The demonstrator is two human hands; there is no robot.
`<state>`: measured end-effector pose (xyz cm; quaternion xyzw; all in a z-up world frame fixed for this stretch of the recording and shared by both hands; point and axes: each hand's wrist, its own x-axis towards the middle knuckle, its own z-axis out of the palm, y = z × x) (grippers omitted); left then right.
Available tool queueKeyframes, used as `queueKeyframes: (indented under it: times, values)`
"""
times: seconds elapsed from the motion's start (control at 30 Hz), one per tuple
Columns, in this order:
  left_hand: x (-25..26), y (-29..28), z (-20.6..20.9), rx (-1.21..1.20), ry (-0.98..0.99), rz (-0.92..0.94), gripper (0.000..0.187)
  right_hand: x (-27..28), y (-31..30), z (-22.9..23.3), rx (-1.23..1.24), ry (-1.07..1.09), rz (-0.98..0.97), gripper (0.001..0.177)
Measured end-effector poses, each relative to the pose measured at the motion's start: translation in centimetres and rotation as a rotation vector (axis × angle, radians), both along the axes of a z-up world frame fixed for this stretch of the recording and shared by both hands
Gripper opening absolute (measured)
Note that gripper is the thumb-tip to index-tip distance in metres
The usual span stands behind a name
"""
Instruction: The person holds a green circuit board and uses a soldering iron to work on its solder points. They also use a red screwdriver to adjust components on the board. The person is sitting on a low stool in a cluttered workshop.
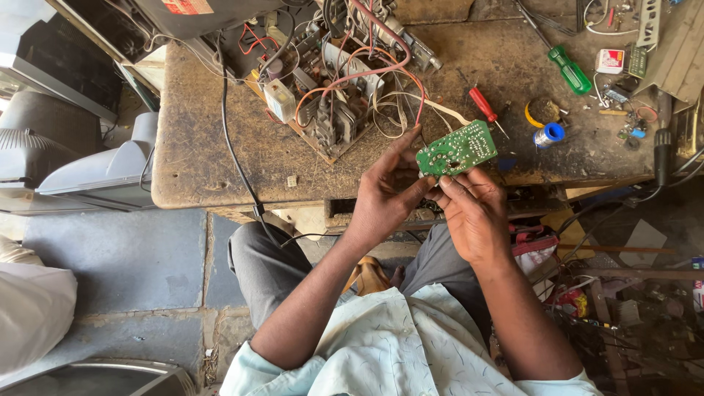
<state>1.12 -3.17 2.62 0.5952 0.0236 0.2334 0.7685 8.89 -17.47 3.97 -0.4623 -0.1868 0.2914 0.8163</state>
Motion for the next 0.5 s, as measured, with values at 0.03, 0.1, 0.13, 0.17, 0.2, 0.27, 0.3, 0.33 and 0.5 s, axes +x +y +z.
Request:
queueKeyframes:
  times: [0.03,0.1,0.13,0.17,0.2,0.27,0.3,0.33,0.5]
  values:
    - [0.1,0.0,0.0,-0.009,-0.006,0.001,0.074,0.1,0.0,0.0,-0.008,-0.005,0.0,0.023]
    - [0.5,0.0,-0.1,-0.027,-0.017,0.008,0.072,0.3,0.0,0.0,-0.025,-0.016,0.003,0.022]
    - [0.6,0.1,-0.2,-0.022,-0.024,0.013,0.071,0.5,0.0,-0.1,-0.014,-0.028,-0.009,0.02]
    - [0.9,0.2,-0.3,-0.018,-0.03,0.019,0.07,0.6,-0.1,-0.1,-0.003,-0.041,-0.02,0.018]
    - [1.1,0.3,-0.3,-0.014,-0.037,0.024,0.069,0.8,-0.1,-0.1,0.008,-0.054,-0.032,0.016]
    - [1.3,0.3,-0.5,-0.015,-0.029,0.029,0.069,1.3,-0.3,-0.1,-0.08,-0.119,-0.102,0.012]
    - [1.4,0.3,-0.7,-0.016,-0.024,0.031,0.068,1.5,-0.4,-0.1,-0.125,-0.15,-0.137,0.011]
    - [1.4,0.4,-0.8,0.003,-0.029,0.041,0.068,1.6,-0.4,-0.1,-0.135,-0.15,-0.137,0.013]
    - [1.6,0.6,-0.9,0.021,-0.046,0.06,0.069,2.3,0.0,-0.1,-0.176,-0.158,-0.122,0.017]
